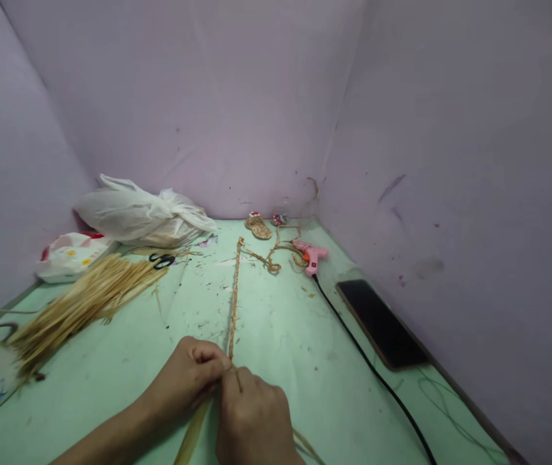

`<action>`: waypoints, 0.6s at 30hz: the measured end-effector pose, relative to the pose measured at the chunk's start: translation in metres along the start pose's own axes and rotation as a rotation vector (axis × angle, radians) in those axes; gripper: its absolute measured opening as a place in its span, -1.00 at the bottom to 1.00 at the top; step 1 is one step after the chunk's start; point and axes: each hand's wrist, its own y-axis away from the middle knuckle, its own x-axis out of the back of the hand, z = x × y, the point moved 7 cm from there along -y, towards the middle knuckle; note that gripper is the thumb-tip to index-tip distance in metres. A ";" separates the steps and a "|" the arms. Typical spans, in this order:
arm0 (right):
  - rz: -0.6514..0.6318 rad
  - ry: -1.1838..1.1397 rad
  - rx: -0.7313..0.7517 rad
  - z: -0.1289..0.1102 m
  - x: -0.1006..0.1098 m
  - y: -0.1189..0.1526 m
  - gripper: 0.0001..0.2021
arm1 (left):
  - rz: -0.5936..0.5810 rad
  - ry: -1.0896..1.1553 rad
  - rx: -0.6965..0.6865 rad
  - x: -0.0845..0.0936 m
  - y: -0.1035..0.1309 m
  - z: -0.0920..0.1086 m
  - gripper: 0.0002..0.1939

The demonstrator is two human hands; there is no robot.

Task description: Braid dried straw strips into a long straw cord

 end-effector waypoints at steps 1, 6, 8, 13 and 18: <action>-0.046 -0.031 0.008 0.000 0.001 -0.001 -0.80 | 0.011 0.009 -0.011 0.002 0.000 0.001 -0.89; -0.256 -0.485 -0.287 0.036 0.014 -0.026 -0.70 | 0.024 0.045 -0.027 0.010 0.002 0.003 -0.91; -0.252 -0.657 -0.472 0.052 0.015 -0.039 -0.71 | 0.023 0.036 -0.032 0.012 0.002 0.003 -0.89; -0.705 -1.357 -0.749 0.030 -0.035 -0.034 -0.74 | -0.029 -0.022 -0.047 0.011 0.003 0.002 -0.85; -0.581 -1.176 -0.722 0.036 -0.048 -0.028 -0.79 | -0.027 -0.124 -0.062 0.013 0.004 0.001 -0.83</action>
